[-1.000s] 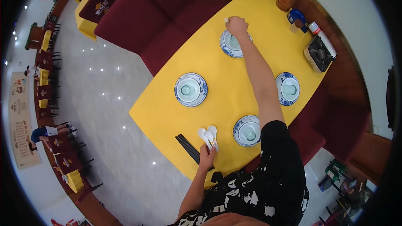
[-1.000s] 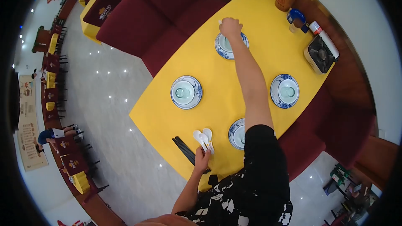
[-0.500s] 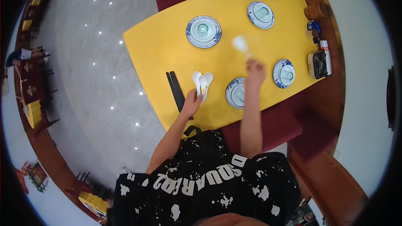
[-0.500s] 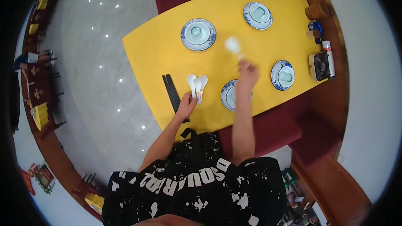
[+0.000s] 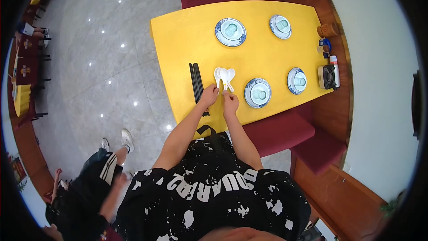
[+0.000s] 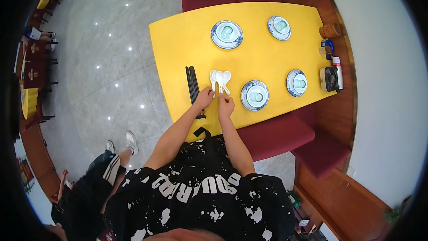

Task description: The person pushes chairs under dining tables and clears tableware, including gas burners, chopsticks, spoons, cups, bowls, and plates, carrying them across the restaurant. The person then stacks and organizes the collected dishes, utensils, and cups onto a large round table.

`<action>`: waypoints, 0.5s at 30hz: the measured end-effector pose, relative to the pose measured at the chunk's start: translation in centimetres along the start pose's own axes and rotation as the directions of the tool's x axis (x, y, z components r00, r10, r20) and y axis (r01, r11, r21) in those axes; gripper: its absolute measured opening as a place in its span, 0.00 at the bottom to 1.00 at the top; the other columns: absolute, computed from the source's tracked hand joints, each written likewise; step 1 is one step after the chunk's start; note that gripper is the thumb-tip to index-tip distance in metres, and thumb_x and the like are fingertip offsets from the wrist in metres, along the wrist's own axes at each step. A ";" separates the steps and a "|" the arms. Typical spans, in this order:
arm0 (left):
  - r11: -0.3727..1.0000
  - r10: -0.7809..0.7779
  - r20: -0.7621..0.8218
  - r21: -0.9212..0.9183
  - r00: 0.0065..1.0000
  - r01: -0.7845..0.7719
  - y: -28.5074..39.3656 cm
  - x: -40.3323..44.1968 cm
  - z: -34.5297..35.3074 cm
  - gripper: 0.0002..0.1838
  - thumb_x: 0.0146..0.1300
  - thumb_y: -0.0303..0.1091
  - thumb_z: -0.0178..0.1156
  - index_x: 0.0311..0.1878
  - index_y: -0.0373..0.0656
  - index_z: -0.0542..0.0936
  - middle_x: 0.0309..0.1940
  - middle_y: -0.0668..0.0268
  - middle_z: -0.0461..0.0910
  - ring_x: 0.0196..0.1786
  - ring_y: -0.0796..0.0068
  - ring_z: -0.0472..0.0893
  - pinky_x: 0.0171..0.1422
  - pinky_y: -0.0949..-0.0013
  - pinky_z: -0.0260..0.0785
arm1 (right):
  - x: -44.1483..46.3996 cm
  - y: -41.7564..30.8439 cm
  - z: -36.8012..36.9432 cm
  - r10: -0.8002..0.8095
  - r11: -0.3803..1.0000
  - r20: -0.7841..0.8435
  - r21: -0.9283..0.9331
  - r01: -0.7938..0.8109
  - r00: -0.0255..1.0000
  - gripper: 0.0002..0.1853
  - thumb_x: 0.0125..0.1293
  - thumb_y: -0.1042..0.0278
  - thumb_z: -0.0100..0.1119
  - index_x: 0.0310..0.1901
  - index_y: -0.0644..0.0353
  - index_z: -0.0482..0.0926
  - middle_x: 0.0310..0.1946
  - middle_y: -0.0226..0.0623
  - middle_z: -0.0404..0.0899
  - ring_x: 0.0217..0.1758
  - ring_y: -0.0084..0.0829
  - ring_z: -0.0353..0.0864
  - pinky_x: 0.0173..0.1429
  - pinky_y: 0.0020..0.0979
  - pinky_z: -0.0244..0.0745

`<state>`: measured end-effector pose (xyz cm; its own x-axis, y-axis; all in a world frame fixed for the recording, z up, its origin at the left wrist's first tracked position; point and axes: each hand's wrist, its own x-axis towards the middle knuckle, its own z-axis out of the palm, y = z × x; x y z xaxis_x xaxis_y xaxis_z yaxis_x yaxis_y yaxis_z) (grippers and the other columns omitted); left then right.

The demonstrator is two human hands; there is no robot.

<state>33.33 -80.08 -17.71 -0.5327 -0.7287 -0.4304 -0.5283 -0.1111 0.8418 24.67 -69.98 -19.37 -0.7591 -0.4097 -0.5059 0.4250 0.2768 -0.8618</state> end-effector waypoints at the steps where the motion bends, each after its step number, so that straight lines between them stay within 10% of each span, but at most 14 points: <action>1: 1.000 -0.004 -0.035 0.009 0.999 0.004 0.3 -0.3 -0.2 0.12 0.69 0.35 0.55 0.46 0.34 0.77 0.41 0.45 0.82 0.46 0.44 0.81 0.52 0.52 0.73 | -0.2 0.2 0.5 -0.103 0.979 -0.071 -0.183 0.088 0.992 0.13 0.67 0.62 0.66 0.34 0.64 0.80 0.29 0.34 0.81 0.30 0.23 0.74 0.38 0.26 0.71; 9: 0.994 -0.059 -0.074 -0.098 0.996 0.051 1.6 -2.2 -0.7 0.13 0.71 0.36 0.55 0.48 0.36 0.79 0.39 0.47 0.83 0.43 0.48 0.83 0.49 0.55 0.74 | -1.6 -3.2 0.0 -0.175 0.902 -0.020 -0.404 0.153 0.984 0.13 0.62 0.64 0.69 0.39 0.66 0.81 0.30 0.35 0.82 0.32 0.26 0.79 0.41 0.29 0.75; 15: 0.947 -0.183 0.118 -0.246 0.976 0.207 1.4 -0.9 2.1 0.15 0.73 0.36 0.53 0.50 0.32 0.78 0.36 0.60 0.82 0.35 0.73 0.82 0.39 0.69 0.75 | -0.2 -2.2 -1.3 -0.254 0.904 0.020 -0.351 0.244 0.967 0.11 0.63 0.67 0.67 0.40 0.65 0.80 0.32 0.37 0.82 0.34 0.29 0.81 0.42 0.31 0.77</action>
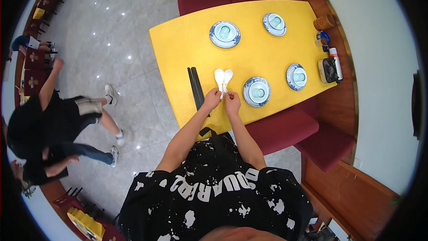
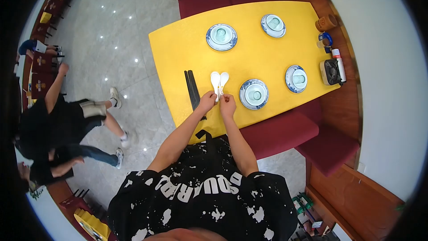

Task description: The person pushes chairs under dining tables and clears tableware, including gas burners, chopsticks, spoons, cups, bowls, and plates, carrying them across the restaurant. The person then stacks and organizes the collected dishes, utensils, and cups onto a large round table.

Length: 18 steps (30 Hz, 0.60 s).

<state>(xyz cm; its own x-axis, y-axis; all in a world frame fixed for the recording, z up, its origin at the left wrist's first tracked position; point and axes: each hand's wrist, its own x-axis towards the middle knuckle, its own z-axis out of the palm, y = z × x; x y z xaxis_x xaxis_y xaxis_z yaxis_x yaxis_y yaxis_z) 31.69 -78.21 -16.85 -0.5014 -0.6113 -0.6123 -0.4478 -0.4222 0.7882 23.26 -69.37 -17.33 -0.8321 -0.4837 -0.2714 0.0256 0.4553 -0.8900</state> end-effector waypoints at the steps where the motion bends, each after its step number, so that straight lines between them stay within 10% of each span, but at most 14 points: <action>1: 0.999 -0.023 0.037 -0.037 0.999 0.025 -0.7 0.8 0.2 0.15 0.73 0.36 0.53 0.50 0.32 0.78 0.35 0.61 0.81 0.34 0.75 0.81 0.39 0.70 0.75 | 0.0 -0.3 -0.1 0.007 1.000 0.008 0.008 -0.007 1.000 0.11 0.63 0.67 0.67 0.41 0.65 0.80 0.32 0.38 0.82 0.35 0.30 0.82 0.42 0.31 0.77; 7: 0.965 -0.124 -0.116 -0.247 0.986 0.092 0.7 0.2 1.1 0.18 0.71 0.37 0.57 0.54 0.30 0.75 0.38 0.58 0.82 0.27 0.77 0.80 0.28 0.74 0.72 | 0.5 0.0 -0.4 -0.174 0.961 0.003 -0.217 0.171 0.985 0.12 0.65 0.66 0.62 0.45 0.65 0.81 0.35 0.44 0.82 0.38 0.40 0.82 0.46 0.38 0.77; 18: 0.846 0.108 -0.196 0.533 0.975 0.013 3.4 1.5 -0.1 0.23 0.60 0.51 0.62 0.44 0.37 0.84 0.32 0.52 0.85 0.38 0.56 0.86 0.44 0.57 0.77 | 2.1 -1.5 -0.7 -0.049 0.979 0.296 -0.176 0.105 0.954 0.17 0.65 0.57 0.59 0.38 0.66 0.85 0.33 0.50 0.85 0.39 0.44 0.86 0.44 0.39 0.77</action>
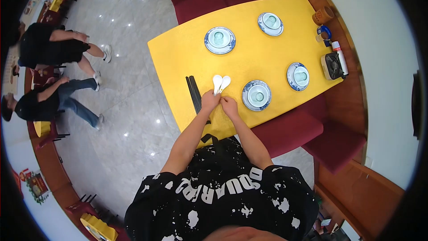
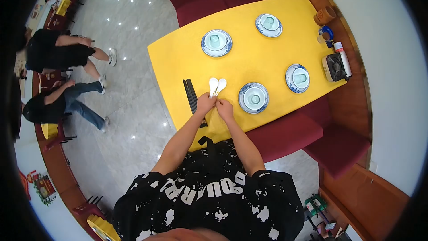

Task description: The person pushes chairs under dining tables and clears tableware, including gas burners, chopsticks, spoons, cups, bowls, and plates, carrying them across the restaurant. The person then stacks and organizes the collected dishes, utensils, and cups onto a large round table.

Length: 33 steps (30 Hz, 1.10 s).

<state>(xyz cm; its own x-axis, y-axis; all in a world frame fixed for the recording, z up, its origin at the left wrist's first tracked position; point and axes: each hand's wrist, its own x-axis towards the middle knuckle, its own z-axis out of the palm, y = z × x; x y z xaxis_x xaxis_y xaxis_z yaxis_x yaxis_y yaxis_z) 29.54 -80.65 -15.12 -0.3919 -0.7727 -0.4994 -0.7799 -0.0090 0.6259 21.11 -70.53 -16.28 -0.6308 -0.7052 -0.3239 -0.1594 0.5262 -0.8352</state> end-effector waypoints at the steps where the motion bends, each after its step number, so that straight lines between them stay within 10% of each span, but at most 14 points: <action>1: 0.999 -0.017 0.020 0.048 1.000 0.016 0.3 0.2 -0.3 0.22 0.59 0.51 0.62 0.42 0.39 0.85 0.34 0.51 0.86 0.41 0.51 0.85 0.48 0.54 0.77 | 0.4 0.2 -0.1 -0.001 1.000 0.029 0.003 0.001 1.000 0.18 0.65 0.56 0.59 0.38 0.66 0.85 0.33 0.51 0.85 0.39 0.45 0.86 0.44 0.39 0.77; 10: 0.997 0.001 -0.002 0.080 1.000 -0.001 -1.1 -0.5 0.3 0.19 0.60 0.47 0.62 0.37 0.37 0.84 0.33 0.48 0.85 0.39 0.48 0.85 0.46 0.51 0.77 | 2.5 -2.0 0.6 0.227 0.938 -0.075 -0.251 -0.239 0.971 0.21 0.60 0.49 0.62 0.31 0.64 0.84 0.29 0.51 0.84 0.33 0.49 0.85 0.42 0.44 0.78; 22: 0.994 -0.063 -0.131 -0.099 0.989 0.050 -1.0 -1.9 0.3 0.22 0.65 0.49 0.57 0.38 0.34 0.82 0.33 0.47 0.85 0.38 0.49 0.86 0.45 0.53 0.77 | 0.3 1.1 1.5 0.133 0.885 0.157 0.426 -0.189 0.978 0.15 0.70 0.60 0.62 0.37 0.67 0.79 0.29 0.38 0.83 0.29 0.23 0.80 0.33 0.28 0.76; 33: 0.978 -0.067 0.007 -0.198 0.998 0.067 -1.1 -2.4 -0.6 0.23 0.69 0.47 0.47 0.41 0.36 0.84 0.36 0.46 0.84 0.43 0.45 0.84 0.51 0.51 0.74 | -0.8 -1.9 0.9 -0.174 0.955 -0.128 -0.262 0.136 0.976 0.13 0.60 0.62 0.68 0.37 0.65 0.81 0.29 0.43 0.83 0.32 0.43 0.82 0.40 0.37 0.77</action>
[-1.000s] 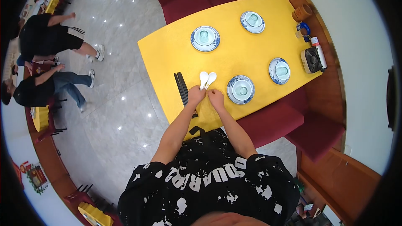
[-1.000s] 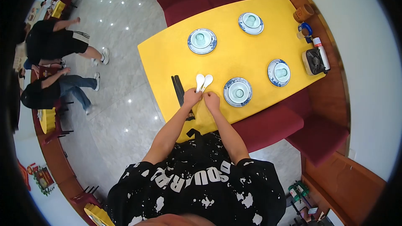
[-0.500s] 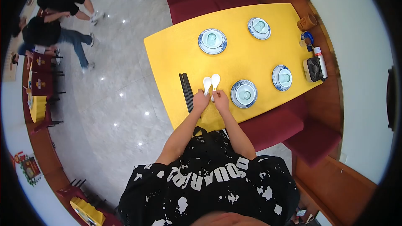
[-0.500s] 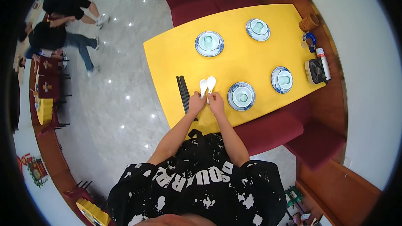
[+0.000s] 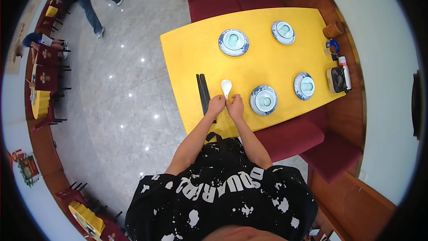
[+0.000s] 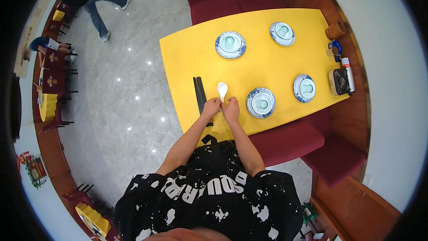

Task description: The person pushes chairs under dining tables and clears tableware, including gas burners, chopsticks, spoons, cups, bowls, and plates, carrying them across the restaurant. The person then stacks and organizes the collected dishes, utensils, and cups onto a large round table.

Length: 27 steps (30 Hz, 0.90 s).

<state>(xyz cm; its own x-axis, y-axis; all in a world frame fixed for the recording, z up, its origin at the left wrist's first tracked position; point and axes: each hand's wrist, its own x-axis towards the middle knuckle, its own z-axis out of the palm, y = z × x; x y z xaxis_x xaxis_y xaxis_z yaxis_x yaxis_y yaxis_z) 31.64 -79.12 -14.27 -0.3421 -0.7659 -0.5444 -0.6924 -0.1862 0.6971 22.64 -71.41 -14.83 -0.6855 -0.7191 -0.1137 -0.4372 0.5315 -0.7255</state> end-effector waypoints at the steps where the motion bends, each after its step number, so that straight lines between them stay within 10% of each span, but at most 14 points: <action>1: 1.000 0.005 0.001 -0.003 1.000 -0.005 0.0 -0.1 0.1 0.23 0.69 0.47 0.47 0.41 0.36 0.84 0.36 0.46 0.84 0.43 0.45 0.84 0.51 0.51 0.74 | 0.0 -0.3 -0.2 -0.019 0.998 -0.061 -0.058 0.015 0.998 0.13 0.60 0.62 0.68 0.38 0.64 0.81 0.30 0.43 0.84 0.33 0.43 0.83 0.41 0.37 0.77; 16: 0.959 -0.175 0.176 -0.190 0.969 0.208 -4.0 -1.7 2.0 0.24 0.69 0.46 0.48 0.33 0.33 0.83 0.30 0.47 0.84 0.36 0.47 0.85 0.45 0.52 0.76 | -3.1 1.9 0.5 0.192 0.957 0.200 0.180 -0.228 0.961 0.14 0.57 0.64 0.69 0.37 0.66 0.81 0.31 0.44 0.84 0.33 0.39 0.85 0.41 0.37 0.78; 23: 0.928 0.163 0.122 0.318 0.979 -0.194 -3.2 -3.3 0.0 0.17 0.67 0.37 0.51 0.34 0.32 0.81 0.33 0.42 0.82 0.36 0.42 0.82 0.44 0.49 0.74 | -3.8 1.5 0.6 0.089 0.995 0.188 0.035 -0.097 0.978 0.15 0.53 0.63 0.71 0.35 0.64 0.78 0.32 0.47 0.81 0.38 0.48 0.82 0.44 0.44 0.76; 27: 0.933 0.332 -0.020 0.152 0.943 -0.325 0.0 -6.8 -3.6 0.16 0.65 0.36 0.52 0.39 0.32 0.82 0.35 0.44 0.82 0.41 0.45 0.83 0.50 0.51 0.75 | -4.5 0.3 0.7 0.029 0.999 0.135 -0.031 -0.025 0.990 0.17 0.54 0.62 0.71 0.37 0.63 0.75 0.34 0.47 0.79 0.40 0.50 0.80 0.44 0.46 0.75</action>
<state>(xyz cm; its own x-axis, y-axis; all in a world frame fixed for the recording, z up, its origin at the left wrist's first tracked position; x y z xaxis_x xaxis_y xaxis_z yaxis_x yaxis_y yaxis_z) 36.21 -76.10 -8.90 -0.5394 -0.7967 -0.2727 -0.6314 0.1685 0.7569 26.04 -68.31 -15.01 -0.6131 -0.7572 -0.2253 -0.4375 0.5629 -0.7013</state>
